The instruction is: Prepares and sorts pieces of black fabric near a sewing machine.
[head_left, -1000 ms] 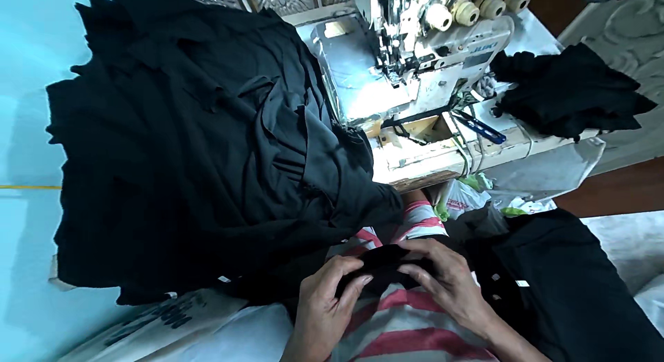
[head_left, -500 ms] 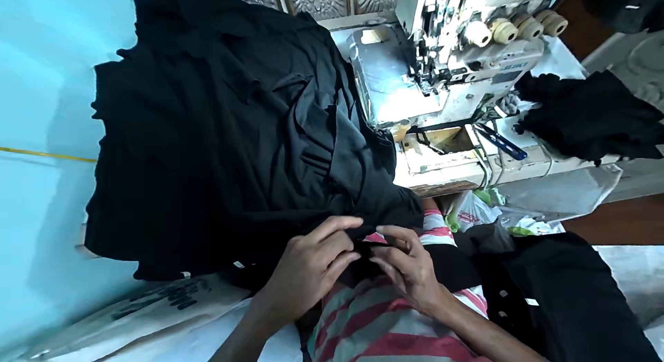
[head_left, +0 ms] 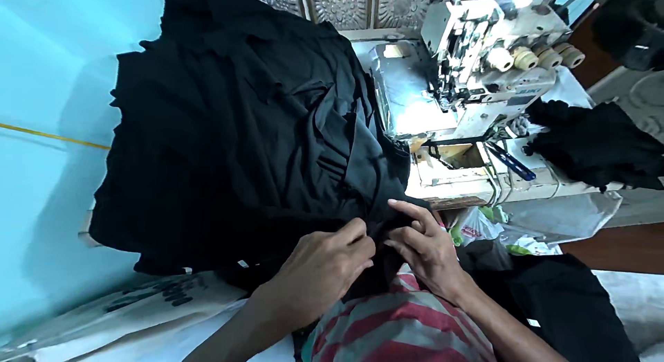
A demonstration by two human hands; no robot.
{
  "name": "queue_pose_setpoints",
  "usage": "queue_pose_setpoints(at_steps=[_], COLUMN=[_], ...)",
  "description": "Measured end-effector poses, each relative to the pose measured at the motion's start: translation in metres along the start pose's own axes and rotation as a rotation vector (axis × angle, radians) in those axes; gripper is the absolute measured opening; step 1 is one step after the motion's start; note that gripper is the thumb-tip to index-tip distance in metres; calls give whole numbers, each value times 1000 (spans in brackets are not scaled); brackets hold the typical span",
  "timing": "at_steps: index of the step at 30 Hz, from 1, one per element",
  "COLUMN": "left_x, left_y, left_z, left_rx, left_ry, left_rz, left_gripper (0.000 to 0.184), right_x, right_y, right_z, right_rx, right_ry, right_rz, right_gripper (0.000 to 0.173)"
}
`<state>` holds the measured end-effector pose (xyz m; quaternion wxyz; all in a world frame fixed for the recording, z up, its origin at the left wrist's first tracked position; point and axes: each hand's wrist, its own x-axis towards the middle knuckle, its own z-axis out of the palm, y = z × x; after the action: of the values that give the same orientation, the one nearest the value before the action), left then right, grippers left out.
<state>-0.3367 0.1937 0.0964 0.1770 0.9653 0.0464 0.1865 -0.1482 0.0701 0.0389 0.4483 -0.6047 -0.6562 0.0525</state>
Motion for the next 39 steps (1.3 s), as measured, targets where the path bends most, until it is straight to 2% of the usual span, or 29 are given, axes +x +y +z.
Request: queue_pose_setpoints(at_steps=[2,5,8,11,15,21,24,28,31,34,39], left_x=[-1,-2,-3,0,5,11,13,15,18,20,20], left_y=[10,20,20,17,12,11,9,4,6,8,11], left_z=[-6,-12,-16,-17,-18,-18,-16,-16,-16,-15,-12], left_rx=[-1,30,77,108,96,89,88,87,78,82,110], left_ry=[4,12,38,100,194,208,220,262,298,336,392], left_rz=[57,112,89,46,39,53,54,29,36,58,92], left_gripper=[25,25,25,26,25,27,27,27,26,25,22], right_x=[0,-7,-16,-22,-21,-7,-4,-3,-3,-1,1], right_y=[-4,-5,-14,-18,-19,-14,-12,-15,-19,-19,-17], right_z=[-7,-10,-15,-17,-15,-20,-20,-29,-33,-31,-26], right_rx=[12,-114,-283,-302,-181,-44,-13,229,283,204,-136], right_ry=[-8,92,209,245,264,246,271,198,193,283,435], right_rz=[-5,-149,-257,-295,-245,-41,-61,-66,-44,-53,-132], right_gripper=[24,23,17,13,14,21,21,23,26,20,16])
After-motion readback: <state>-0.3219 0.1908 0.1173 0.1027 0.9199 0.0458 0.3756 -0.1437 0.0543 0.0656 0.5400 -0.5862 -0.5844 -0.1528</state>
